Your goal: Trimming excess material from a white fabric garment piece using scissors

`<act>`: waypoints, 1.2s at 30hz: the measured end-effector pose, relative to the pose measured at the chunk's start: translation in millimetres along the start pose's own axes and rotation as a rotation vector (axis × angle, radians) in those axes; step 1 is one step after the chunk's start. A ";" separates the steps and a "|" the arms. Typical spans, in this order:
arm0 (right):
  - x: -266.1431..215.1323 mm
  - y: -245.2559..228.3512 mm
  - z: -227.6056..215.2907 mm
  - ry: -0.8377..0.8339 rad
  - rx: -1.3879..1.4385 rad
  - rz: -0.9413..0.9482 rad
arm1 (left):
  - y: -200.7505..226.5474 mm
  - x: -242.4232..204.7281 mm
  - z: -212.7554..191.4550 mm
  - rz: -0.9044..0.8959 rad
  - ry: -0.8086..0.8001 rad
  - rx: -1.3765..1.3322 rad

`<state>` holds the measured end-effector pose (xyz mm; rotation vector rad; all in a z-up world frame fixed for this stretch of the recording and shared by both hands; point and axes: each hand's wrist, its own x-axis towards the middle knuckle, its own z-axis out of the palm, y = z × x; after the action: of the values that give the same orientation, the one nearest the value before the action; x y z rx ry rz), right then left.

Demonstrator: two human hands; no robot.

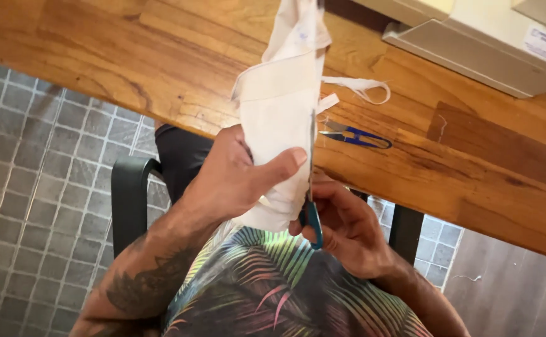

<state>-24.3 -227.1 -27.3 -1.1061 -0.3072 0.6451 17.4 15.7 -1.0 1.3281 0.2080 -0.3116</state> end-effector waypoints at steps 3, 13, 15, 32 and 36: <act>2.0 1.1 -3.0 0.011 -0.063 -0.033 | 10.0 -5.7 3.9 -0.078 -0.072 -0.111; -4.8 4.4 -5.2 -0.004 -0.084 -0.042 | 19.2 -4.9 2.9 -0.240 0.243 0.412; -5.7 6.3 -5.3 0.002 -0.087 -0.030 | 14.8 -0.1 3.3 0.299 0.299 -0.026; -16.9 1.2 -23.8 -0.067 -0.041 -0.043 | 50.1 23.5 -82.4 0.019 -0.387 0.129; -16.0 -0.6 -20.2 -0.099 -0.004 -0.038 | 56.0 55.0 -77.3 0.008 -0.808 0.383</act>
<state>-25.8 -251.9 -34.1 -1.0713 -0.4143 0.6669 90.3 96.8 14.6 1.4698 -0.5607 -0.8823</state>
